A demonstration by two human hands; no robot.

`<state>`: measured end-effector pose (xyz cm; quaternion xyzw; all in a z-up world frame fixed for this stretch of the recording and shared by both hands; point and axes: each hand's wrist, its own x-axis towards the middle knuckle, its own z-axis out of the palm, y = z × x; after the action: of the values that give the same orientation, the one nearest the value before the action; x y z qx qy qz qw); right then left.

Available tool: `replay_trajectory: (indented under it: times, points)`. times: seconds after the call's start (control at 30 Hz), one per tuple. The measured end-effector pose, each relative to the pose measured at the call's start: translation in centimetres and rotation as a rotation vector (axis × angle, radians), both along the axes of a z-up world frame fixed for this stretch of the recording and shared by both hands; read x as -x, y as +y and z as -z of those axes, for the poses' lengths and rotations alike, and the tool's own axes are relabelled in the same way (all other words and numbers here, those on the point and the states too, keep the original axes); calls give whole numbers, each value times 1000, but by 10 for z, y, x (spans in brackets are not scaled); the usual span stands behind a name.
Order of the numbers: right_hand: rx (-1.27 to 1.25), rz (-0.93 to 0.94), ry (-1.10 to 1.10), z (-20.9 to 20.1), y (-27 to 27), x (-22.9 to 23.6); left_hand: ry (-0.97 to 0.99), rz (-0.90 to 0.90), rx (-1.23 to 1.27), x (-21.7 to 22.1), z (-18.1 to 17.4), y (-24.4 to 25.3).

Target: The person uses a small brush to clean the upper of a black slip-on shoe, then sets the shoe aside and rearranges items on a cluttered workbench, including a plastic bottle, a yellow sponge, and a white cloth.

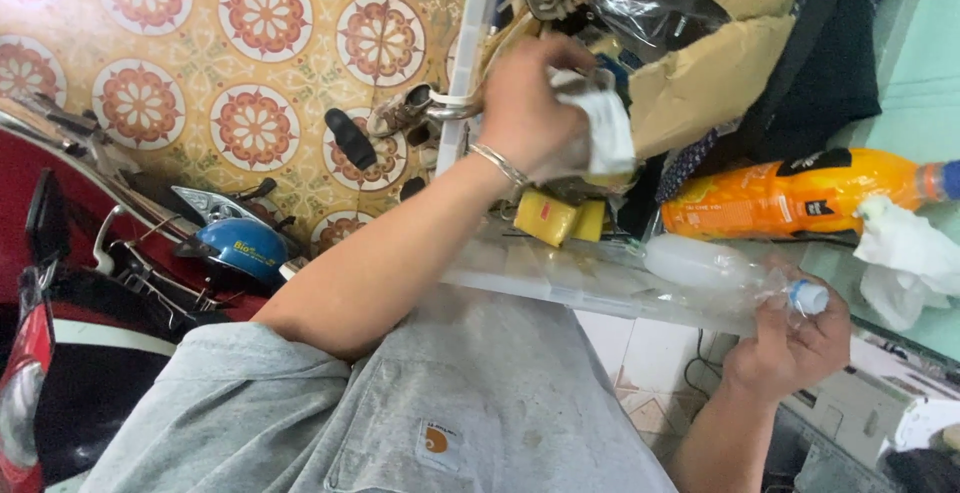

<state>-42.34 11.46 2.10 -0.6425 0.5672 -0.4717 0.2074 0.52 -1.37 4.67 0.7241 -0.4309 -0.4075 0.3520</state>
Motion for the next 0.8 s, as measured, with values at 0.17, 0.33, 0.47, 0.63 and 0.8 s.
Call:
replay_trajectory:
  times: [0.17, 0.33, 0.47, 0.63, 0.8]
  points:
    - [21, 0, 59, -22, 1, -28, -111, 124, -84, -3, 28, 3]
    - [22, -11, -15, -7, 5, -12, -865, 515, -330, 43, 47, 62]
    - [-3, 9, 67, -15, 5, -22, -980, 655, -313, 73, 74, 124]
    - [-45, 49, 37, -8, 9, -18, -1001, 678, -183, 45, 50, 112]
    - [-92, 57, 37, -15, 6, -30, -1365, 968, -425, 13, 65, 66]
